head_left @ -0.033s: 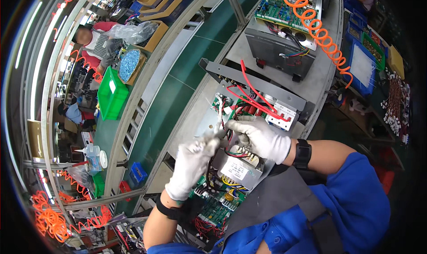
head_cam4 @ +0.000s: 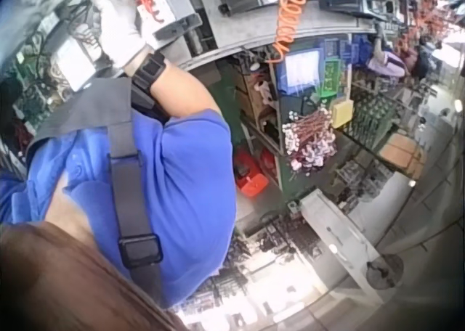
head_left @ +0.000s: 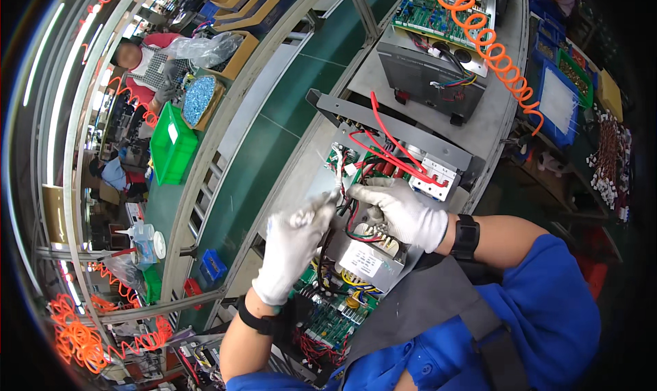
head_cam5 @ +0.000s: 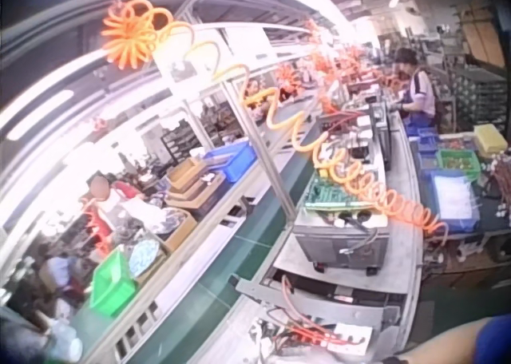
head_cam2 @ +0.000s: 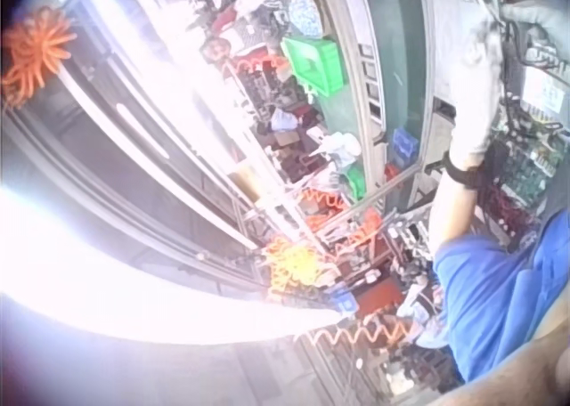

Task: Wiring and connecting electronic components inside a MIG welding machine on an assembly line.

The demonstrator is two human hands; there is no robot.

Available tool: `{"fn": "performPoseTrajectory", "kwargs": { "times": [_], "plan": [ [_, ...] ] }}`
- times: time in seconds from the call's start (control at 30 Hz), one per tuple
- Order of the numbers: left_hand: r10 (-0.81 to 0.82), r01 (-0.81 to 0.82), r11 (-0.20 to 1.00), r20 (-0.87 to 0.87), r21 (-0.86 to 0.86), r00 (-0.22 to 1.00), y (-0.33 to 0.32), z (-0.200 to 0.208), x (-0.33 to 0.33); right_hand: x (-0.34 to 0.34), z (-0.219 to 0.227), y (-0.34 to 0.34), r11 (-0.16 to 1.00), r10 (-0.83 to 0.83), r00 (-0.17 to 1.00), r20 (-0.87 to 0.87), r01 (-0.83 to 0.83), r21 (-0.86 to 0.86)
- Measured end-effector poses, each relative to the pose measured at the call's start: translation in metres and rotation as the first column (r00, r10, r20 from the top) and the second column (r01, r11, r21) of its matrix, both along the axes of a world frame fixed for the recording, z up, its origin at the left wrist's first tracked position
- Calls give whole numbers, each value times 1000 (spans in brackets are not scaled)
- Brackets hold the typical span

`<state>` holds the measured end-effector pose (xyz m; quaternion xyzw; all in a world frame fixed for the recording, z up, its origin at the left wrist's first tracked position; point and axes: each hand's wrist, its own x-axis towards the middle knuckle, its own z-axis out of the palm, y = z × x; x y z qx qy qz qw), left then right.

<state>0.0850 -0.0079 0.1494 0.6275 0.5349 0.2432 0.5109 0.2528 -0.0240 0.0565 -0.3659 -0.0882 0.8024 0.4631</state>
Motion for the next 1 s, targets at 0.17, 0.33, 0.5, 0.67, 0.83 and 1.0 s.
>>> {"fn": "performPoseTrajectory", "kwargs": {
  "times": [0.17, 0.33, 0.5, 0.67, 0.83, 1.0],
  "plan": [
    [-283, 449, 893, -795, -15, 536, 38, 7, 28, -2, -1, 2, 999, -29, 997, 68, 31, -25],
    [-437, 548, 807, -849, -223, 298, 59, 13, 45, 1, -5, 1, 998, -63, 994, 88, 64, -10],
    [-479, 544, 790, -839, -284, 258, 67, -1, 40, 5, -3, 3, 999, -13, 990, 142, 17, -31],
    [-570, 562, 803, -534, -200, 625, 69, -22, 20, 13, 3, 7, 999, -20, 979, 201, 14, 33],
    [-491, 414, 868, -354, -272, 796, 71, -29, 15, 20, -7, 10, 944, 47, 900, 434, -181, 274],
    [-554, 509, 833, -324, -217, 767, 76, -30, 23, 21, -24, 19, 905, 22, 863, 504, -231, 356]
  ]
}}
